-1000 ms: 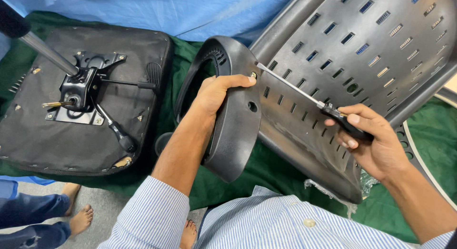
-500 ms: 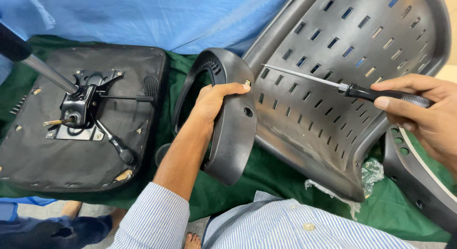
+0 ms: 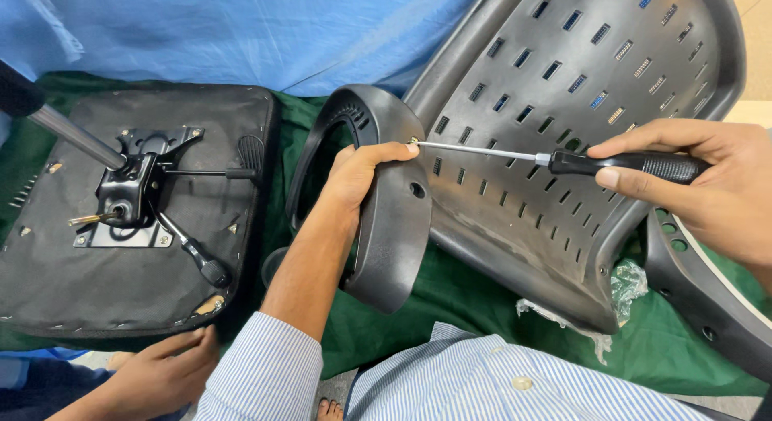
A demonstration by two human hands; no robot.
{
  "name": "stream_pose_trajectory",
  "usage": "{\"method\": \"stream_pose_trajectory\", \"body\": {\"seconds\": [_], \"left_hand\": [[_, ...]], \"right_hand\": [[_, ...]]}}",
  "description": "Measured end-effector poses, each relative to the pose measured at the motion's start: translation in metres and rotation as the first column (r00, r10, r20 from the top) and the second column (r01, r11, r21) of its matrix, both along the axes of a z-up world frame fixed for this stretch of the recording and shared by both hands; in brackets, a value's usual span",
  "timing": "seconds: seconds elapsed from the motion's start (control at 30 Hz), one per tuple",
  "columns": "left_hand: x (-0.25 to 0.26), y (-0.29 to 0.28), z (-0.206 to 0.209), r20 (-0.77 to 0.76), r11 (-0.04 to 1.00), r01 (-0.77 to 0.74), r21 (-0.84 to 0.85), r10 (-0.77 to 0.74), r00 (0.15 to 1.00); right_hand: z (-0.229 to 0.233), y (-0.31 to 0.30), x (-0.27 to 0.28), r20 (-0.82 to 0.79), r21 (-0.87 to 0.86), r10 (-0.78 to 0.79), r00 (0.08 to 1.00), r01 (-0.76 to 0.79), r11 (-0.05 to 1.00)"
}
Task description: The person uses a screwdriver to tighten screws on the underside of a chair seat and then attaches an armrest to the side of the seat, securing it with screws.
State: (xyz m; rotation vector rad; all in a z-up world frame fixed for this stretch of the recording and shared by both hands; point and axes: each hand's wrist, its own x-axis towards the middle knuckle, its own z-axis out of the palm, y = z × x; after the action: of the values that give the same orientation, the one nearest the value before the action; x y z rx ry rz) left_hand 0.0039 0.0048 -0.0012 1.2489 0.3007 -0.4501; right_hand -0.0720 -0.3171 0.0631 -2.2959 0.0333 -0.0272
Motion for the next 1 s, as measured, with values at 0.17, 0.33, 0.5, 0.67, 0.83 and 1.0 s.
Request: {"method": "stream_pose_trajectory", "body": {"seconds": [0.17,0.33,0.5,0.67,0.83,1.0], "left_hand": [[0.0,0.0,0.0,-0.012,1.0,-0.021,0.017,0.021,1.0],[0.0,0.0,-0.001,0.006,1.0,0.002,-0.022,-0.002,1.0],[-0.001,0.001,-0.002,0.003,1.0,0.011,-0.008,-0.011,1.0],[0.001,0.0,-0.003,0.008,1.0,0.008,-0.006,-0.008,1.0],[0.001,0.001,-0.005,0.0,1.0,0.004,-0.011,-0.004,1.0],[0.003,0.0,-0.005,-0.003,0.999,0.014,-0.048,-0.014,1.0]], "right_hand": [[0.001,-0.001,0.005,0.028,-0.211,0.035,0.999,-0.028,0.977],[0.0,-0.006,0.007,0.066,-0.157,0.099,0.993,-0.088,0.984],[0.0,-0.006,0.006,0.106,-0.129,0.141,0.984,-0.127,0.984],[0.003,-0.003,0.005,0.103,-0.202,0.167,0.98,-0.144,0.969],[0.02,0.011,0.003,0.216,-0.261,0.249,0.944,-0.19,0.947],[0.047,0.026,0.006,0.229,-0.446,0.34,0.912,-0.212,0.869]]}}
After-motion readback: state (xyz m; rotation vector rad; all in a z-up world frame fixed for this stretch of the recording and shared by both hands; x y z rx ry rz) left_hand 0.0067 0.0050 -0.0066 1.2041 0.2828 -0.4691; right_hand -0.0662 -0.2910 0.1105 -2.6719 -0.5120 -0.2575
